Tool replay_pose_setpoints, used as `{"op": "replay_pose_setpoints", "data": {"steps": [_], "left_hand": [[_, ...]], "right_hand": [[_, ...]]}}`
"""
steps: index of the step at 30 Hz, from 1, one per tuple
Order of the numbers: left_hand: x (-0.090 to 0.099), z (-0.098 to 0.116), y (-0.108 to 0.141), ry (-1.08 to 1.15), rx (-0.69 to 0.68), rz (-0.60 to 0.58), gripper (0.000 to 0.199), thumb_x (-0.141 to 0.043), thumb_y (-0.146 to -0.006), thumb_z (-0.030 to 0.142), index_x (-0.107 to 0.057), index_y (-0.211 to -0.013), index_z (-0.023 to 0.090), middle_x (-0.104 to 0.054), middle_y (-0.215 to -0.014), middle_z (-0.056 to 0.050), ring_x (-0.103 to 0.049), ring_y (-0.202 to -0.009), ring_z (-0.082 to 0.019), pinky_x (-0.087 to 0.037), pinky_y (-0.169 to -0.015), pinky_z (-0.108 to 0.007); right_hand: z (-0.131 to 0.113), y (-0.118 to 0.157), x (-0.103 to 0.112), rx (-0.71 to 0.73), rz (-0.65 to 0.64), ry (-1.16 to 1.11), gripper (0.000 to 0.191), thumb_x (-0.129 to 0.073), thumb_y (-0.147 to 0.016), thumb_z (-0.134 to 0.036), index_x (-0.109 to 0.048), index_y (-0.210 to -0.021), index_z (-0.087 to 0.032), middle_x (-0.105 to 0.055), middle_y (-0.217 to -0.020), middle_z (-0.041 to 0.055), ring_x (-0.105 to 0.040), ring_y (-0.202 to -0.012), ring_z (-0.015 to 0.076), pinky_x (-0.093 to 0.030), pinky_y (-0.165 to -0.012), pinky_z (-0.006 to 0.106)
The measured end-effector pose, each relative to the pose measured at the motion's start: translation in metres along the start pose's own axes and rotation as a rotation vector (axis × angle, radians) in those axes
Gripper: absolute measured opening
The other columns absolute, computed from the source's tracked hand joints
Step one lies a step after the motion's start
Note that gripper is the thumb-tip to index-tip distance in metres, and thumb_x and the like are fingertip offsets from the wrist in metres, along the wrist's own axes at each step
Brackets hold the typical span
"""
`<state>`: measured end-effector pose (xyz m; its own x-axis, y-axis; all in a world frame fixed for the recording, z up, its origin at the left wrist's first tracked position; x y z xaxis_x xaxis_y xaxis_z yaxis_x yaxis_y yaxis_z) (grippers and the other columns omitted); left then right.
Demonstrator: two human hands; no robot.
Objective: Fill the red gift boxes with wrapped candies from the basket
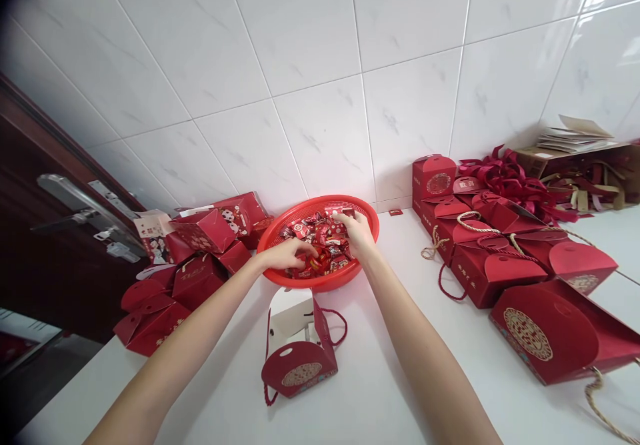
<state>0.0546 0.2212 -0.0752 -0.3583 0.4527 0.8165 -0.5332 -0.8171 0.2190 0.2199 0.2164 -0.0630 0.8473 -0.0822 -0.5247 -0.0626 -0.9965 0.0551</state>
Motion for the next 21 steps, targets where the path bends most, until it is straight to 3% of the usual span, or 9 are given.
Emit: {"op": "replay_pose_setpoints", "data": {"steps": [3,7,21], "left_hand": [[0.002,-0.001,-0.001,0.242,-0.064,0.004,0.042,-0.064,-0.063,0.015,-0.072,-0.104,0.018,-0.075,-0.102,-0.007,-0.068,-0.100,-0.023,-0.053,-0.083,-0.030],[0.009,0.001,-0.002,0.449,-0.138,0.074,0.040,-0.070,-0.070,0.025,-0.070,-0.109,0.016,-0.075,-0.106,-0.011,-0.067,-0.106,-0.025,-0.053,-0.083,-0.033],[0.029,-0.008,0.001,0.558,-0.173,0.321,0.036,-0.080,-0.068,0.034,-0.073,-0.097,0.014,-0.074,-0.102,-0.009,-0.067,-0.103,-0.024,-0.050,-0.096,-0.040]], "right_hand": [[0.000,0.001,-0.002,-0.012,-0.011,0.018,0.019,-0.077,-0.060,-0.021,-0.058,-0.067,-0.021,-0.065,-0.065,-0.0028,-0.062,-0.061,0.0149,-0.049,-0.053,0.026],[0.001,0.001,-0.001,-0.015,0.001,0.018,0.023,-0.079,-0.059,-0.022,-0.058,-0.068,-0.022,-0.066,-0.064,-0.0032,-0.063,-0.062,0.0156,-0.050,-0.053,0.026],[0.001,0.002,-0.006,-0.030,-0.024,0.027,0.023,-0.080,-0.058,-0.018,-0.059,-0.065,-0.020,-0.063,-0.060,-0.0039,-0.060,-0.058,0.0130,-0.050,-0.051,0.024]]}}
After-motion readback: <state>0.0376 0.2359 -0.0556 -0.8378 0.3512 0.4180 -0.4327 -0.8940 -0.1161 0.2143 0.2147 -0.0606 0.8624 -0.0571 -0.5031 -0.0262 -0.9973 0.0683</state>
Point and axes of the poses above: each hand's wrist, its own y-axis away from the middle knuckle, its own x-axis out of the back of the hand, z = x × y, the point moved 9 cm from there along -y, towards the middle knuckle
